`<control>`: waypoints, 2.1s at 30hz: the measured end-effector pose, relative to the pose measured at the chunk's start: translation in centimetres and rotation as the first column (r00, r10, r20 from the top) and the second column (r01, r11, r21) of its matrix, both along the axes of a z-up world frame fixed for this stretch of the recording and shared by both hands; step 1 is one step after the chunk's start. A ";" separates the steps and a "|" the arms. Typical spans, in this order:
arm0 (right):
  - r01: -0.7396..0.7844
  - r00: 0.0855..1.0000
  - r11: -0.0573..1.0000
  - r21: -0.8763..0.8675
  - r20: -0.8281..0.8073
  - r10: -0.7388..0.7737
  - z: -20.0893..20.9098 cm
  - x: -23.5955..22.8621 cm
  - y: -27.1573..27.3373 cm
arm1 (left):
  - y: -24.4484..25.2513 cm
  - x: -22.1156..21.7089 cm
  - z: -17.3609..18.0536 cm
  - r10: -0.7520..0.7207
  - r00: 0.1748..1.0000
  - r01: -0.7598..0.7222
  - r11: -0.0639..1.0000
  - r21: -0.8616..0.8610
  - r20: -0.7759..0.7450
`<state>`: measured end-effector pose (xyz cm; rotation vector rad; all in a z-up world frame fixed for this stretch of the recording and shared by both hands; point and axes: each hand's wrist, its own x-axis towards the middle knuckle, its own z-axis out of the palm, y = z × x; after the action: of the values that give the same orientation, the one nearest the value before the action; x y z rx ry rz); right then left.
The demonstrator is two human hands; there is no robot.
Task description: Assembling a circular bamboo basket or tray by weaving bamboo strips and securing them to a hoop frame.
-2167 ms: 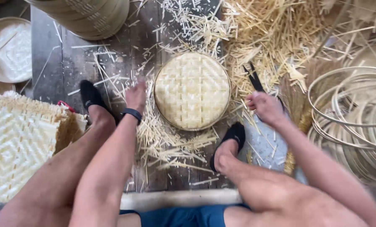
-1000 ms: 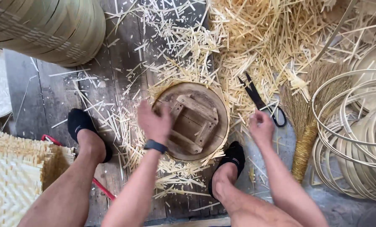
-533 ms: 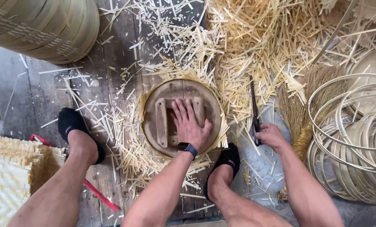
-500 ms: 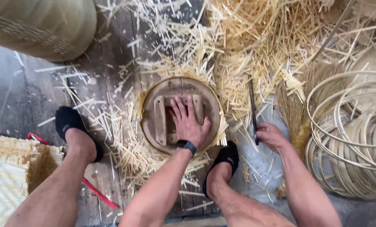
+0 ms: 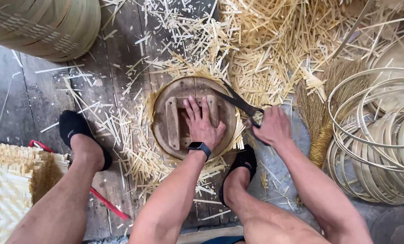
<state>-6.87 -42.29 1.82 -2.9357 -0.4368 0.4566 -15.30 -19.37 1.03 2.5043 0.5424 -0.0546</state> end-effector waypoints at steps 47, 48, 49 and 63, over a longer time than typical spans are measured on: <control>-0.182 0.982 0.971 -0.157 -0.076 0.172 -5.0 4.8 0.8 | 5.1 -2.0 3.0 -0.473 0.877 0.459 0.877 -0.146 -0.083; -0.185 0.982 0.970 -0.155 -0.075 0.175 -5.1 4.8 -0.4 | 5.7 -1.9 3.2 -0.470 0.879 0.456 0.878 -0.144 -0.084; -0.183 0.975 0.965 -0.185 -0.156 0.155 -5.2 4.1 -1.9 | 6.0 -2.3 3.4 -0.568 0.814 0.549 0.821 -0.158 -0.121; -0.255 0.962 0.953 -0.162 -0.138 0.234 -6.8 4.8 -1.6 | 7.6 -3.9 2.4 -0.779 0.593 0.776 0.620 -0.115 -0.203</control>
<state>-2.09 -43.89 -4.99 -3.0136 -0.7881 0.7316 -19.18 -11.79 3.45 2.5314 -0.5335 -0.6985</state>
